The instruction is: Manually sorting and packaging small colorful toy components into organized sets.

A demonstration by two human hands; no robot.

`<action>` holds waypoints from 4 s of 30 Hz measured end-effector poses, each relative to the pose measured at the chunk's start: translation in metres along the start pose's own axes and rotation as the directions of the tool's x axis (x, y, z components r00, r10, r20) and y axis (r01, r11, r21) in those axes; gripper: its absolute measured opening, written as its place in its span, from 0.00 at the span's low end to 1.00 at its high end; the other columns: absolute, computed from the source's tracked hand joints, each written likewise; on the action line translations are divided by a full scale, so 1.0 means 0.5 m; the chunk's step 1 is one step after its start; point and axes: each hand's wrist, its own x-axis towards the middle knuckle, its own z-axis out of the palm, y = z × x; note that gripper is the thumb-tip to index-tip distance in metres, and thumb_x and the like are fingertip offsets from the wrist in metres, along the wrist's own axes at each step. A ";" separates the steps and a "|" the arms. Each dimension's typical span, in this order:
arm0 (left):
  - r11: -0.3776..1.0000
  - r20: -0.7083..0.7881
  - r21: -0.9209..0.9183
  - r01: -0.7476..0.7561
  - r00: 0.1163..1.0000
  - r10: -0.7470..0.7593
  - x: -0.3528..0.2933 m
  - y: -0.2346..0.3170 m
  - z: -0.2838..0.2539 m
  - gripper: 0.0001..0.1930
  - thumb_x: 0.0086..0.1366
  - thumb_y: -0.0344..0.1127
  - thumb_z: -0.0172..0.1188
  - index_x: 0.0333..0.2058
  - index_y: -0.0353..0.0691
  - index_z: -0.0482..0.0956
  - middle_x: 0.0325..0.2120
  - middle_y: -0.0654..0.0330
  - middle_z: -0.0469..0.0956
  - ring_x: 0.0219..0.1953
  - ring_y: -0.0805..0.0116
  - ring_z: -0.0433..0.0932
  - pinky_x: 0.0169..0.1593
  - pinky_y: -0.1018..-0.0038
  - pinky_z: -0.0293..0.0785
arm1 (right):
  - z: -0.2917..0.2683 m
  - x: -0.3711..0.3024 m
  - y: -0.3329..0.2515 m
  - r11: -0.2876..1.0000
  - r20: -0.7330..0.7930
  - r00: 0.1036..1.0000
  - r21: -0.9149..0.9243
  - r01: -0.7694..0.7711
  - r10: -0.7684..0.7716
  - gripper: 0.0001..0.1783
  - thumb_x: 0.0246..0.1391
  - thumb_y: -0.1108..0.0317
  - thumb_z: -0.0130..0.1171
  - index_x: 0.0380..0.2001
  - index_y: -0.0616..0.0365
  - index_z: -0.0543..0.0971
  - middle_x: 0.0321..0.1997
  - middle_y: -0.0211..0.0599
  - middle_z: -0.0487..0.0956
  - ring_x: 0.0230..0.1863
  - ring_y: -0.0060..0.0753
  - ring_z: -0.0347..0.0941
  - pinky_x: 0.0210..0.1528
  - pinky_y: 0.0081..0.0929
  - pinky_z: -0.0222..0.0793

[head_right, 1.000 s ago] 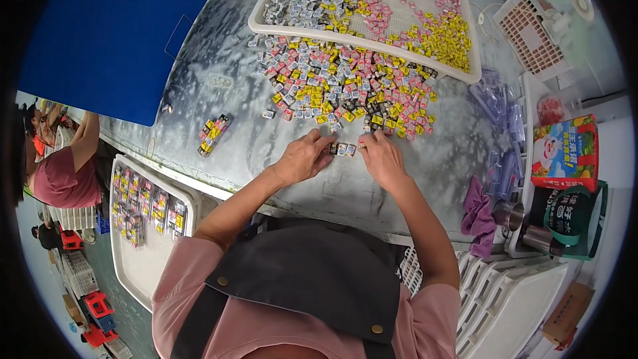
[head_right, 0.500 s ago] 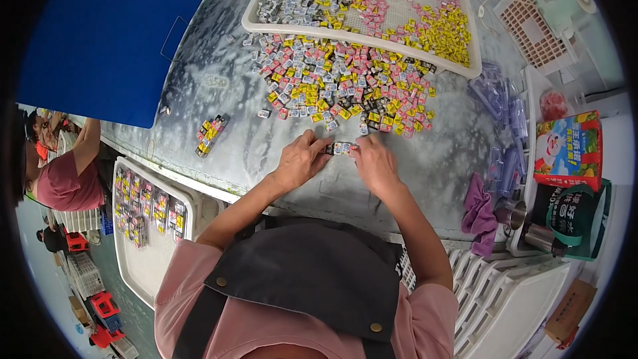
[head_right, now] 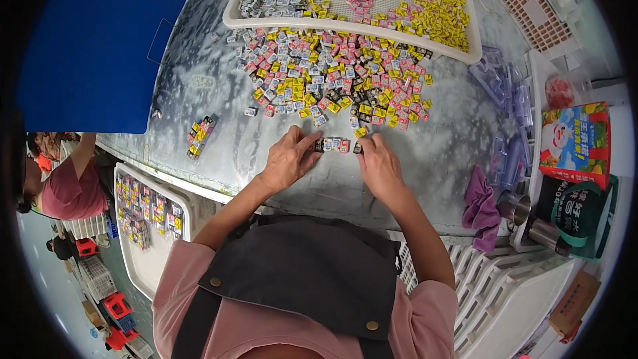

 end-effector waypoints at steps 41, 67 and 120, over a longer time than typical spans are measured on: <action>0.999 -0.026 -0.021 0.024 0.999 -0.025 -0.007 0.006 -0.006 0.25 0.59 0.36 0.69 0.55 0.38 0.76 0.39 0.56 0.73 0.37 0.56 0.79 0.41 0.64 0.77 | -0.004 0.073 0.020 0.981 0.061 0.991 -0.147 0.125 -0.117 0.16 0.56 0.74 0.59 0.49 0.56 0.78 0.45 0.47 0.72 0.44 0.55 0.75 0.44 0.46 0.73; 0.938 -0.007 0.043 -0.345 0.938 0.345 0.073 0.069 0.070 0.15 0.54 0.32 0.69 0.42 0.37 0.83 0.46 0.50 0.72 0.51 0.49 0.69 0.56 0.58 0.68 | -0.016 -0.012 0.039 0.981 -0.071 0.996 -0.191 0.038 -0.052 0.10 0.52 0.75 0.58 0.39 0.58 0.76 0.39 0.49 0.72 0.40 0.52 0.76 0.38 0.47 0.75; 0.963 -0.107 0.076 -0.260 0.958 0.267 -0.070 0.042 0.048 0.11 0.57 0.33 0.69 0.37 0.37 0.80 0.32 0.56 0.75 0.37 0.57 0.74 0.49 0.61 0.68 | 0.062 -0.031 -0.043 0.991 -0.095 0.993 0.108 0.085 -0.075 0.11 0.51 0.70 0.67 0.34 0.59 0.74 0.36 0.45 0.77 0.38 0.50 0.78 0.38 0.44 0.74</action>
